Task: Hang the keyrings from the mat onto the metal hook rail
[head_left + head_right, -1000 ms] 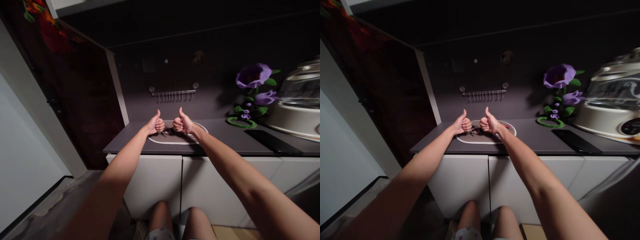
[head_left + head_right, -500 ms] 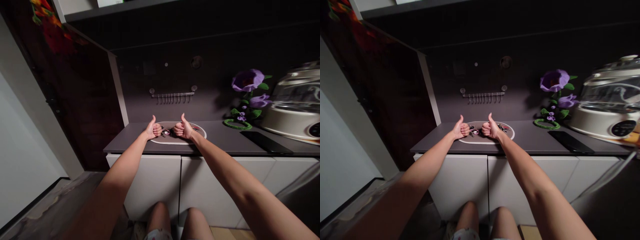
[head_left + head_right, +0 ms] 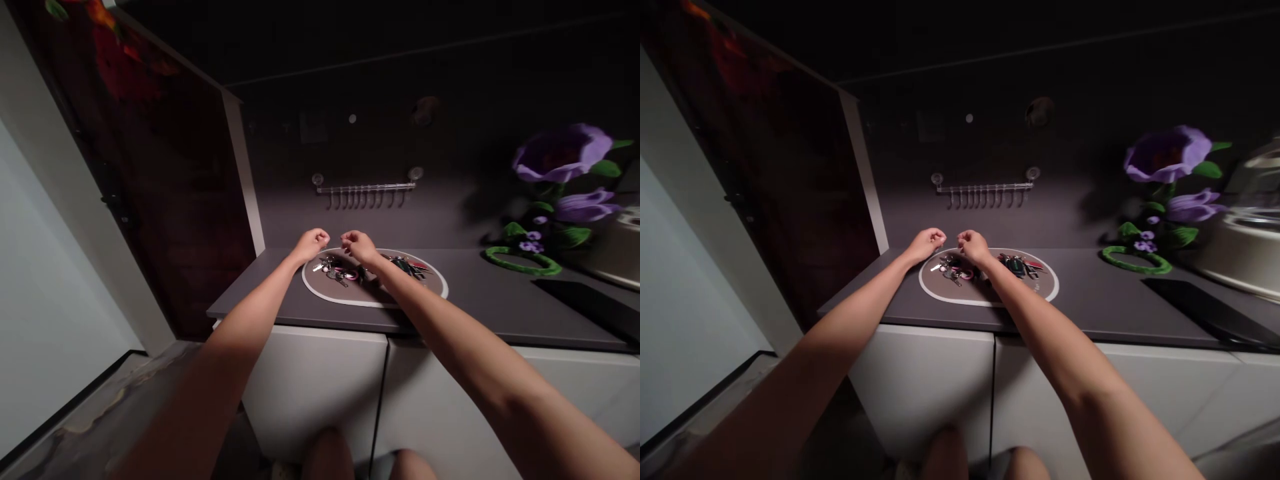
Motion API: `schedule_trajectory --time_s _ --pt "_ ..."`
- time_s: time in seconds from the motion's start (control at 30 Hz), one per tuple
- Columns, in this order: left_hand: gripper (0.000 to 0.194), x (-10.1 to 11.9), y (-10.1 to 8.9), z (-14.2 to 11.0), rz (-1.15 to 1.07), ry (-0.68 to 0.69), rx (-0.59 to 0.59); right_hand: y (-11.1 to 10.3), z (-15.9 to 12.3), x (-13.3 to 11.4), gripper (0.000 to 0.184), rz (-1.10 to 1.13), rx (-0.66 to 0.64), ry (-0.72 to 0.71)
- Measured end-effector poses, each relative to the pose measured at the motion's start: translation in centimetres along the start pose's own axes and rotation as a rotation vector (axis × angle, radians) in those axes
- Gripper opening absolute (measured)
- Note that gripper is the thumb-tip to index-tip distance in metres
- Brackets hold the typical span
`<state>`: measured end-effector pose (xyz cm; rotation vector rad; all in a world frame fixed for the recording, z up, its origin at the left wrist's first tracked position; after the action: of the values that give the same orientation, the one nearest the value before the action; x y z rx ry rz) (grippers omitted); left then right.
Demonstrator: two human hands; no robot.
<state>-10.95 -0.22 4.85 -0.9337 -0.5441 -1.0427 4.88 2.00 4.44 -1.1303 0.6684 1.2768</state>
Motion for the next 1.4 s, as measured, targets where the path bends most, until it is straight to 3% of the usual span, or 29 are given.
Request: schedule_trajectory --time_s 0.23,0.67,1.07,1.4 --pt "0.01 -2.8 0.4 -0.1 0.26 0.115 -0.011 0.9 0.9 2.1 0.012 -0.371 -0.004 -0.151" --pt "0.017 -4.4 0.7 -0.6 0.482 0.165 -0.163 1.1 0.4 2.7 0.008 -0.637 -0.138 -0.203" --pt "0.017 -3.7 0.9 -1.0 0.411 0.099 -0.187 1.4 0.6 2.9 0.012 -0.685 -0.177 -0.217" --pt "0.015 -3.8 1.0 -0.9 -0.004 -0.037 -0.128 1.4 0.2 2.4 0.014 -0.721 -0.185 -0.208"
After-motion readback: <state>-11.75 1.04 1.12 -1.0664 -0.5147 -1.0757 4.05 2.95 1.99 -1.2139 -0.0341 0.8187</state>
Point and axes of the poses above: each hand's wrist, its own z-axis towards the middle knuckle, its own y-axis out of the palm, x = y × z, the point moved 1 cm from there along z, towards the middle knuckle, and after that the axes turned 1 degree about x, right-handed, at the moved point
